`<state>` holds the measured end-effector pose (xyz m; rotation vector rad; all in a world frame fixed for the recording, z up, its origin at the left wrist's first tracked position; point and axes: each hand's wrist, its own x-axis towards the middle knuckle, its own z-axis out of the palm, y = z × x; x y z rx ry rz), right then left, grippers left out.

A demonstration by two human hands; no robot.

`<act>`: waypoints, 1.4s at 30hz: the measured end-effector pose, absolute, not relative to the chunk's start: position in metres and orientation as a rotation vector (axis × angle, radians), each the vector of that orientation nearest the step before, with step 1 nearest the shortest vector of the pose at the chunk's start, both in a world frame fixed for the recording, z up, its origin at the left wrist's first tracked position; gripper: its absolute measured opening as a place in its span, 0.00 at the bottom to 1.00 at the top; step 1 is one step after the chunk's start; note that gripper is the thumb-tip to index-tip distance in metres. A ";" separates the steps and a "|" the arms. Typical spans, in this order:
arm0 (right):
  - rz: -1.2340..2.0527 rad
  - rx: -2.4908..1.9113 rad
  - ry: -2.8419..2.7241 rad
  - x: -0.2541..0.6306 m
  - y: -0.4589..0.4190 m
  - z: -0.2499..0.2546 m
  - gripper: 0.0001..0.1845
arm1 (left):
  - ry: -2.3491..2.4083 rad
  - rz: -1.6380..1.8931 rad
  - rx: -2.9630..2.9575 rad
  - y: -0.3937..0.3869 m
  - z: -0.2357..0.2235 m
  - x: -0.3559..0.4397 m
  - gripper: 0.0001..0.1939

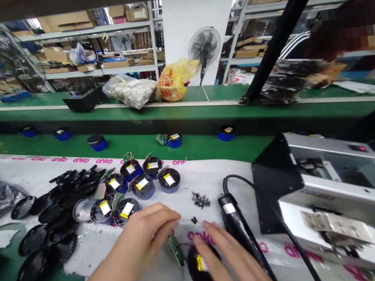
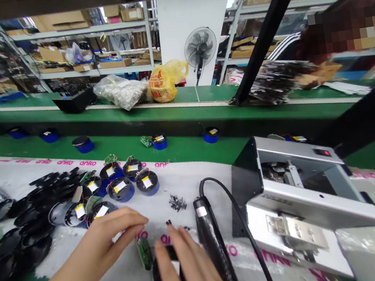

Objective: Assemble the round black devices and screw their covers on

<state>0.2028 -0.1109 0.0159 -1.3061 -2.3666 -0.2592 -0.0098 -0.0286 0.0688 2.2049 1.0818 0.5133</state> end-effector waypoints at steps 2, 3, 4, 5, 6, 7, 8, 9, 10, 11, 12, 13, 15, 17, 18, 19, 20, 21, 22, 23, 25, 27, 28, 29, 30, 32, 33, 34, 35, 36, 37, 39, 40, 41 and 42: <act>-0.250 -1.167 -2.418 0.181 -0.099 0.017 0.29 | 1.013 0.401 2.350 -0.012 0.065 -0.003 0.15; -0.224 -1.175 -2.386 0.172 -0.095 0.014 0.28 | 0.949 0.328 2.407 -0.003 0.061 0.003 0.14; -0.199 -1.196 -2.350 0.165 -0.092 0.011 0.26 | 0.889 0.277 2.439 0.005 0.055 0.009 0.12; -0.175 -1.223 -2.316 0.160 -0.091 0.008 0.22 | 0.843 0.256 2.449 0.013 0.050 0.016 0.11; -0.156 -1.229 -2.297 0.158 -0.092 0.005 0.19 | 0.811 0.254 2.443 0.020 0.044 0.021 0.09; -0.137 -1.220 -2.291 0.160 -0.094 0.003 0.16 | 0.782 0.256 2.436 0.025 0.038 0.025 0.08; -0.115 -1.209 -2.288 0.164 -0.097 0.003 0.13 | 0.761 0.263 2.425 0.029 0.033 0.028 0.09; -0.090 -1.205 -2.280 0.169 -0.100 0.004 0.12 | 0.747 0.274 2.413 0.032 0.028 0.029 0.09; -0.048 -1.206 -2.267 0.176 -0.104 0.007 0.11 | 0.738 0.289 2.400 0.033 0.025 0.030 0.10; 0.008 -1.210 -2.240 0.183 -0.107 0.011 0.11 | 0.731 0.303 2.388 0.032 0.023 0.029 0.10; 0.074 -1.213 -2.205 0.189 -0.110 0.015 0.11 | 0.729 0.317 2.376 0.030 0.021 0.029 0.11; 0.143 -1.212 -2.165 0.193 -0.112 0.019 0.12 | 0.732 0.332 2.363 0.027 0.020 0.029 0.12; 0.255 -1.220 -2.075 0.198 -0.114 0.026 0.13 | 0.738 0.359 2.332 0.020 0.020 0.032 0.12; 0.301 -1.266 -1.988 0.198 -0.115 0.031 0.11 | 0.734 0.375 2.289 0.012 0.019 0.039 0.11; 0.311 -1.308 -1.940 0.197 -0.116 0.032 0.10 | 0.731 0.381 2.260 0.010 0.018 0.043 0.10; 0.324 -1.355 -1.887 0.196 -0.116 0.034 0.08 | 0.731 0.389 2.225 0.008 0.017 0.047 0.09; 0.347 -1.401 -1.836 0.196 -0.116 0.036 0.08 | 0.738 0.403 2.181 0.007 0.016 0.050 0.09; 0.386 -1.440 -1.790 0.195 -0.116 0.037 0.07 | 0.751 0.425 2.129 0.006 0.015 0.052 0.10; 0.447 -1.467 -1.754 0.196 -0.116 0.039 0.08 | 0.769 0.455 2.067 0.006 0.015 0.052 0.10; 0.528 -1.476 -1.728 0.196 -0.116 0.041 0.09 | 0.794 0.491 1.994 0.006 0.015 0.051 0.09; 0.745 -1.490 -1.639 0.198 -0.115 0.045 0.12 | 0.858 0.569 1.809 0.004 0.017 0.044 0.07; 1.004 -1.498 -1.470 0.199 -0.113 0.048 0.13 | 0.900 0.614 1.584 0.000 0.020 0.034 0.05; 1.115 -1.495 -1.365 0.198 -0.112 0.048 0.15 | 0.903 0.625 1.468 -0.003 0.021 0.029 0.06; 1.195 -1.485 -1.265 0.197 -0.111 0.049 0.17 | 0.896 0.633 1.356 -0.005 0.021 0.024 0.07; 1.240 -1.468 -1.192 0.196 -0.109 0.050 0.20 | 0.879 0.640 1.253 -0.008 0.021 0.020 0.09; 1.226 -1.452 -1.150 0.193 -0.106 0.051 0.21 | 0.836 0.659 1.076 -0.011 0.018 0.014 0.13; 1.191 -1.464 -1.177 0.193 -0.104 0.051 0.20 | 0.811 0.666 1.003 -0.012 0.017 0.012 0.14; 1.162 -1.482 -1.228 0.192 -0.102 0.052 0.17 | 0.785 0.666 0.939 -0.013 0.016 0.011 0.15; 1.140 -1.506 -1.288 0.193 -0.099 0.052 0.15 | 0.758 0.662 0.886 -0.013 0.015 0.010 0.15; 1.127 -1.531 -1.346 0.193 -0.097 0.053 0.14 | 0.732 0.656 0.843 -0.012 0.015 0.010 0.14; 1.119 -1.552 -1.394 0.193 -0.095 0.053 0.13 | 0.707 0.651 0.810 -0.011 0.016 0.009 0.13; 1.110 -1.570 -1.450 0.193 -0.091 0.053 0.12 | 0.669 0.647 0.765 -0.009 0.018 0.008 0.12; 1.110 -1.564 -1.458 0.192 -0.090 0.053 0.11 | 0.656 0.650 0.750 -0.008 0.019 0.007 0.11; 1.119 -1.552 -1.453 0.191 -0.089 0.053 0.10 | 0.647 0.654 0.739 -0.007 0.019 0.006 0.10; 1.142 -1.538 -1.431 0.190 -0.088 0.053 0.08 | 0.641 0.657 0.730 -0.006 0.019 0.005 0.10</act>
